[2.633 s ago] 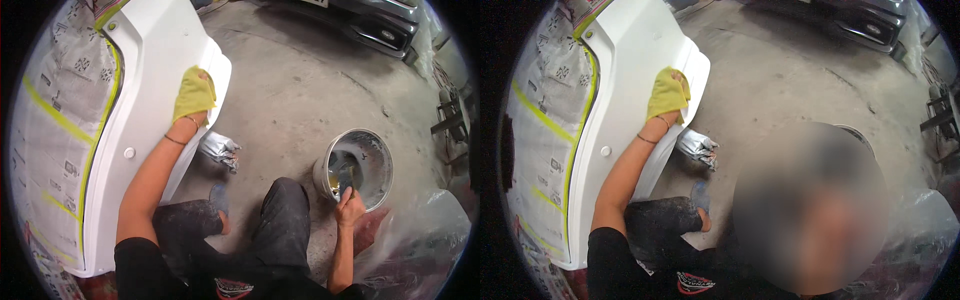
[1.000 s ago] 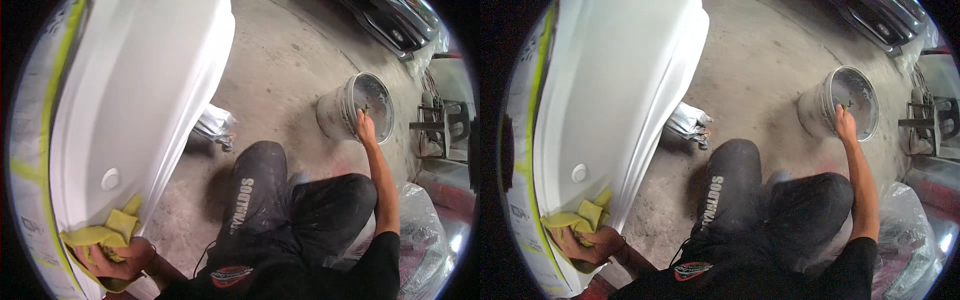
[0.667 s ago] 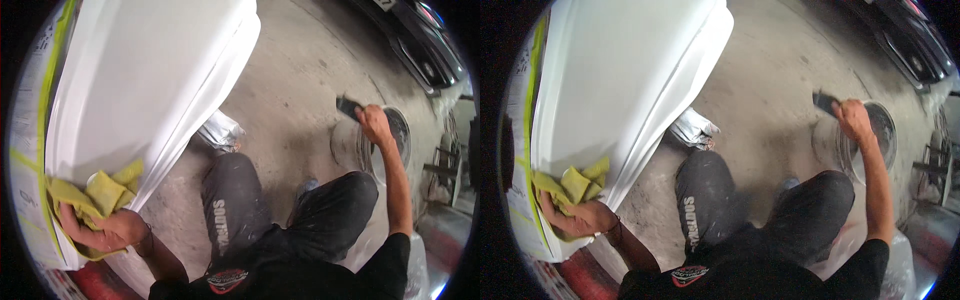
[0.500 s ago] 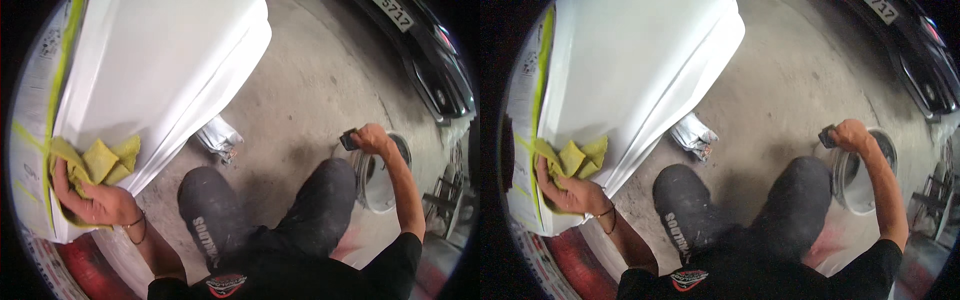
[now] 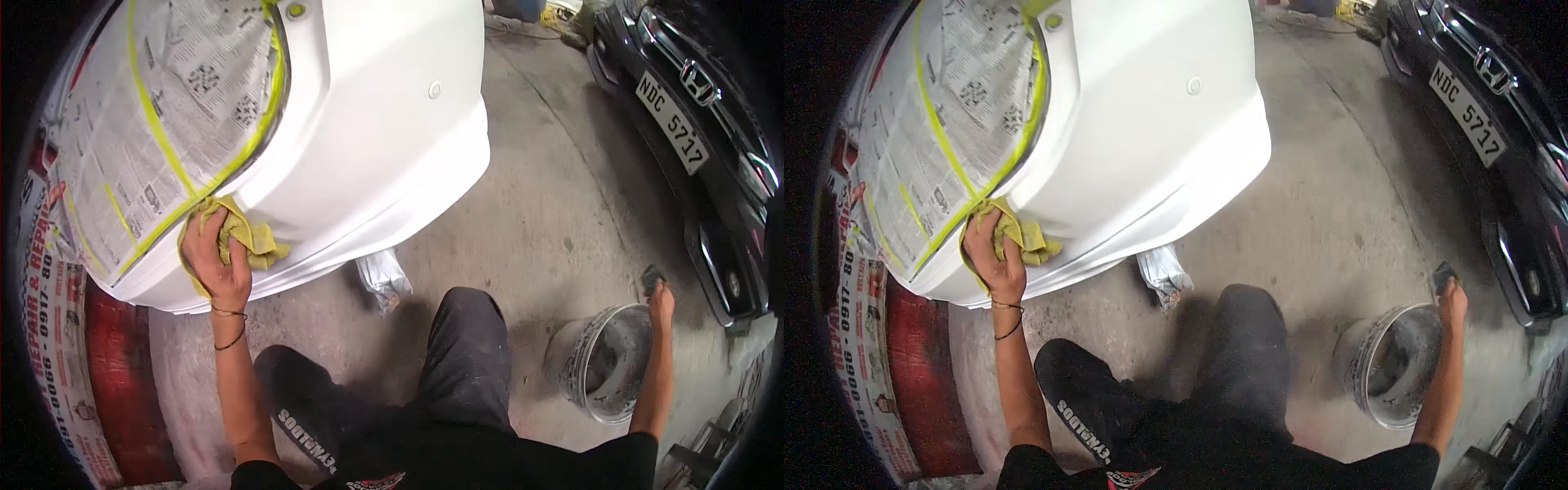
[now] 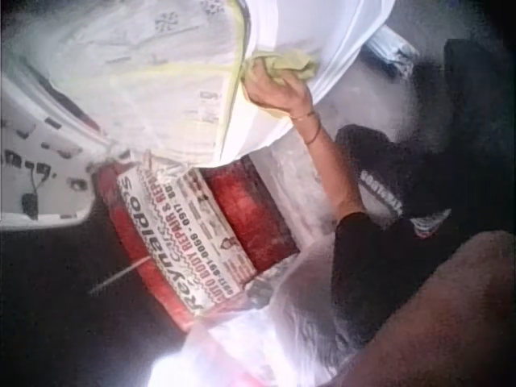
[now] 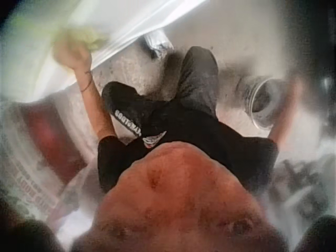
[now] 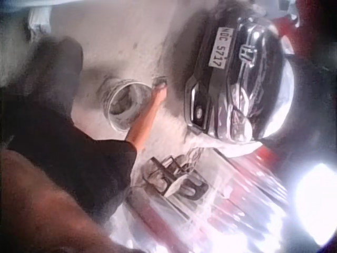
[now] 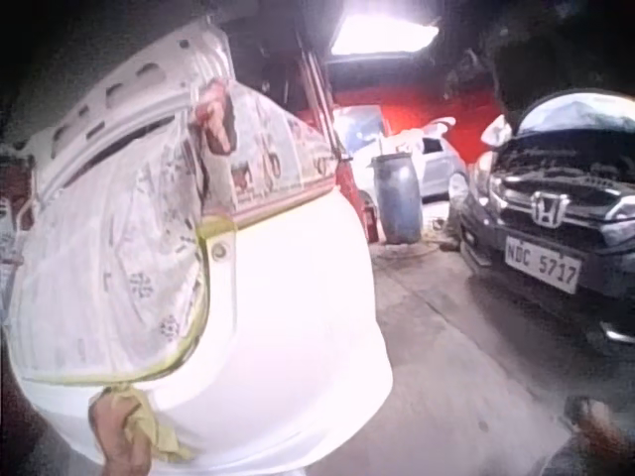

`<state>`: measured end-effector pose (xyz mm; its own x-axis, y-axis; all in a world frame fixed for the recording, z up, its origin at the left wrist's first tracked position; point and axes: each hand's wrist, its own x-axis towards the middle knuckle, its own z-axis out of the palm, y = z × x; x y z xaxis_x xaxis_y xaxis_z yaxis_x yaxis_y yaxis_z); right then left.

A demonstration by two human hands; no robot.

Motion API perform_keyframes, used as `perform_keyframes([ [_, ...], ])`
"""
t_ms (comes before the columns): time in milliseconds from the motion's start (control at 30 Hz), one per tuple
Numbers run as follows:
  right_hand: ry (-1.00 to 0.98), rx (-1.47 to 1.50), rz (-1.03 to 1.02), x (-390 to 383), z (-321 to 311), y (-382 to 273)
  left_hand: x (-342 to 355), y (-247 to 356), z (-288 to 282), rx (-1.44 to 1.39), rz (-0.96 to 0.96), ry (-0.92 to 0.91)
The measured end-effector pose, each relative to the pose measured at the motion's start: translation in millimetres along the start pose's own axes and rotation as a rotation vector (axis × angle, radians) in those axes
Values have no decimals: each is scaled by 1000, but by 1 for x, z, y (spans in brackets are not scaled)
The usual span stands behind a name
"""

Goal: The person wipes the white car bumper with a yellow cloth and then wet sands the surface using a sanding block, dipping the block into a bucket of water repeatedly.

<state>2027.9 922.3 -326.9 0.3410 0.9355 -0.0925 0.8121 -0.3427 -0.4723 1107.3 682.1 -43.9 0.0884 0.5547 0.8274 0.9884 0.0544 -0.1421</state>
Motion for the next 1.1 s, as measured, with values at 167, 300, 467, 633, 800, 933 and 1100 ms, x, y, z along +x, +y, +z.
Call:
perform_keyframes([
  [167, 326, 262, -217, -136, -21, -5, -1, 21, -6, -40, -253, 126],
  [300, 48, -79, -242, -227, 21, 25, 18, 47, 8, -99, -315, 193],
  [467, -345, -198, -574, -188, 160, 89, 24, 39, -13, -93, -267, 104],
  [633, -776, -401, -757, -173, 245, 122, 12, -11, -44, -40, -263, -10],
  [800, -909, -311, -533, -200, 270, 64, 11, -55, -57, -93, -427, 77],
  [933, -873, -224, -420, -198, 257, 47, 12, -77, -61, -144, -424, 34],
  [1100, -686, 19, -253, -171, 209, 49, 7, -107, -55, -104, -285, 43],
])
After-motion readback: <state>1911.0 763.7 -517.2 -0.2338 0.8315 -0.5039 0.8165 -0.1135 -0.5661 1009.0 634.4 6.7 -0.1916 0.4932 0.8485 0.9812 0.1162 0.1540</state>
